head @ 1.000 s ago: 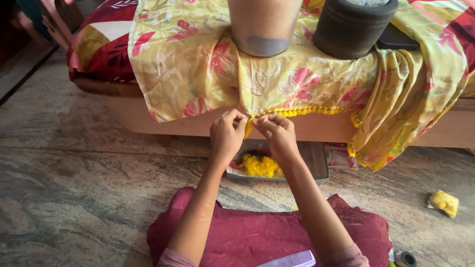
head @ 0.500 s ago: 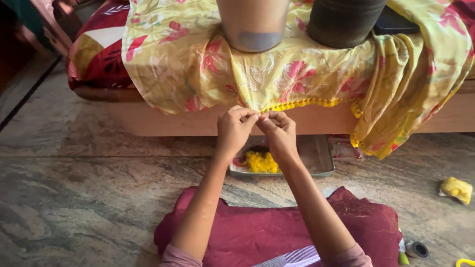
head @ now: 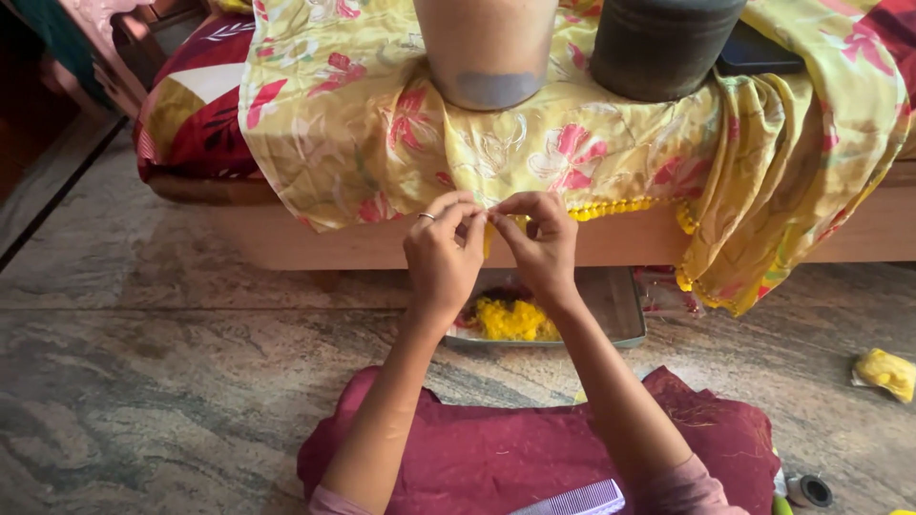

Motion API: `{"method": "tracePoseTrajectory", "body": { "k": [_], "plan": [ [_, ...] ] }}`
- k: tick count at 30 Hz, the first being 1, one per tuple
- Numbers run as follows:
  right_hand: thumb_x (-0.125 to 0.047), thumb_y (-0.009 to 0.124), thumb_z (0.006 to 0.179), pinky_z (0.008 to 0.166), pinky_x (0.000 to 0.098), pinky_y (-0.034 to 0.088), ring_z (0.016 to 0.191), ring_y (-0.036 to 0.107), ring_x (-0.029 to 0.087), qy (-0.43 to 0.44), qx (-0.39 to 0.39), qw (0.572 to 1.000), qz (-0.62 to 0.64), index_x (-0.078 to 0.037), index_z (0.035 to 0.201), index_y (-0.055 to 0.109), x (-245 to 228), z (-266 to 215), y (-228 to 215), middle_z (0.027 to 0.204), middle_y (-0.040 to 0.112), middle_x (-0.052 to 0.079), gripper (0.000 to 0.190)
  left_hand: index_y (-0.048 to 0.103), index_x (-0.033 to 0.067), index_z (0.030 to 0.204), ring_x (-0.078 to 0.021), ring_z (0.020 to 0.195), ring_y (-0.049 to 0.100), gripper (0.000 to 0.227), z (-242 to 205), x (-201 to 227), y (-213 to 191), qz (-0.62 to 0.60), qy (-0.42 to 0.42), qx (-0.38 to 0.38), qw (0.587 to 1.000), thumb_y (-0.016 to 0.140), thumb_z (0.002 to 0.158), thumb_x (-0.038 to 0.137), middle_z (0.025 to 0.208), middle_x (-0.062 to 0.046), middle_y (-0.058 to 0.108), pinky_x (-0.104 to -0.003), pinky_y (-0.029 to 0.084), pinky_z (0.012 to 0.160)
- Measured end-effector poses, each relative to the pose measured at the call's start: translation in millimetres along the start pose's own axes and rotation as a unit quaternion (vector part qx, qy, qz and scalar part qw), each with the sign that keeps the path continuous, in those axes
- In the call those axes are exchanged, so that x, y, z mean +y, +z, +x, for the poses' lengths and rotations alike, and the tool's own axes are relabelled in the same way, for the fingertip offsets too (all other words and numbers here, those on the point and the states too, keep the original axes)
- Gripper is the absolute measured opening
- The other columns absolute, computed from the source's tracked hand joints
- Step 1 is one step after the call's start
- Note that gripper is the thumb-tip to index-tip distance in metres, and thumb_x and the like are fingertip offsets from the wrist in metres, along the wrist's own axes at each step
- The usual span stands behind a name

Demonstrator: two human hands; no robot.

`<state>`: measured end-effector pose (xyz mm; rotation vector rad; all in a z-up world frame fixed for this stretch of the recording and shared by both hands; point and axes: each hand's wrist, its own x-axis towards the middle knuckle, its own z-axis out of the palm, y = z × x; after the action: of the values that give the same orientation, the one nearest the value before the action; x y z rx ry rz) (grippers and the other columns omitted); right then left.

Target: Sewing a yellow decorative tassel trim onto a floral piece of fabric.

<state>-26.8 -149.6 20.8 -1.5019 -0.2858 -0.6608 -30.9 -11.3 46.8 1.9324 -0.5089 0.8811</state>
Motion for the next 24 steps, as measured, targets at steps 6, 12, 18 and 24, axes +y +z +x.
{"method": "tracePoseTrajectory", "body": {
  "k": [6, 12, 18, 24],
  "plan": [
    [-0.002, 0.080, 0.085, 0.073, 0.0348, 0.044, 0.085, 0.054, 0.022, -0.164, 0.010, 0.949, -0.269, -0.009, 0.097, 0.077, -19.8, 4.2, 4.7, 0.089, 0.066, 0.006, 0.014, 0.073, 0.0008, 0.096, -0.0238, 0.082, 0.074, 0.008, -3.8, -3.2, -2.8, 0.126, 0.119, 0.038, 0.984, 0.076, 0.091, 0.007, 0.128, -0.012, 0.068, -0.036, 0.058, 0.071],
    [0.002, 0.071, 0.088, 0.091, 0.0405, 0.047, 0.102, 0.057, 0.029, -0.241, -0.026, 0.923, -0.299, -0.008, 0.102, 0.068, -13.8, 1.4, 5.9, 0.103, 0.068, 0.006, 0.017, 0.071, 0.0017, 0.098, -0.0248, 0.087, 0.074, 0.011, -3.7, -5.7, -4.8, 0.196, 0.211, 0.031, 0.957, 0.077, 0.090, 0.007, 0.141, -0.013, 0.058, -0.036, 0.059, 0.076],
    [-0.006, 0.070, 0.096, 0.073, 0.0278, 0.047, 0.088, 0.057, 0.012, -0.013, 0.014, 0.996, -0.091, -0.005, 0.107, 0.069, 24.1, -7.7, -1.9, 0.097, 0.066, 0.001, 0.011, 0.072, 0.0030, 0.089, -0.0208, 0.078, 0.070, 0.010, -3.2, -14.5, 4.7, 0.065, 0.069, 0.034, 0.995, 0.077, 0.083, 0.008, 0.132, -0.013, 0.060, -0.033, 0.057, 0.071],
    [-0.014, 0.071, 0.099, 0.079, 0.0225, 0.048, 0.087, 0.060, 0.004, 0.131, -0.026, 0.988, 0.079, -0.003, 0.108, 0.072, 29.5, -9.5, -2.9, 0.098, 0.072, -0.002, 0.014, 0.073, 0.0012, 0.084, -0.0169, 0.070, 0.068, 0.007, -2.2, -24.3, 6.6, -0.024, -0.027, 0.013, 0.999, 0.075, 0.082, 0.008, 0.120, -0.012, 0.066, -0.032, 0.055, 0.069]
  ]
}}
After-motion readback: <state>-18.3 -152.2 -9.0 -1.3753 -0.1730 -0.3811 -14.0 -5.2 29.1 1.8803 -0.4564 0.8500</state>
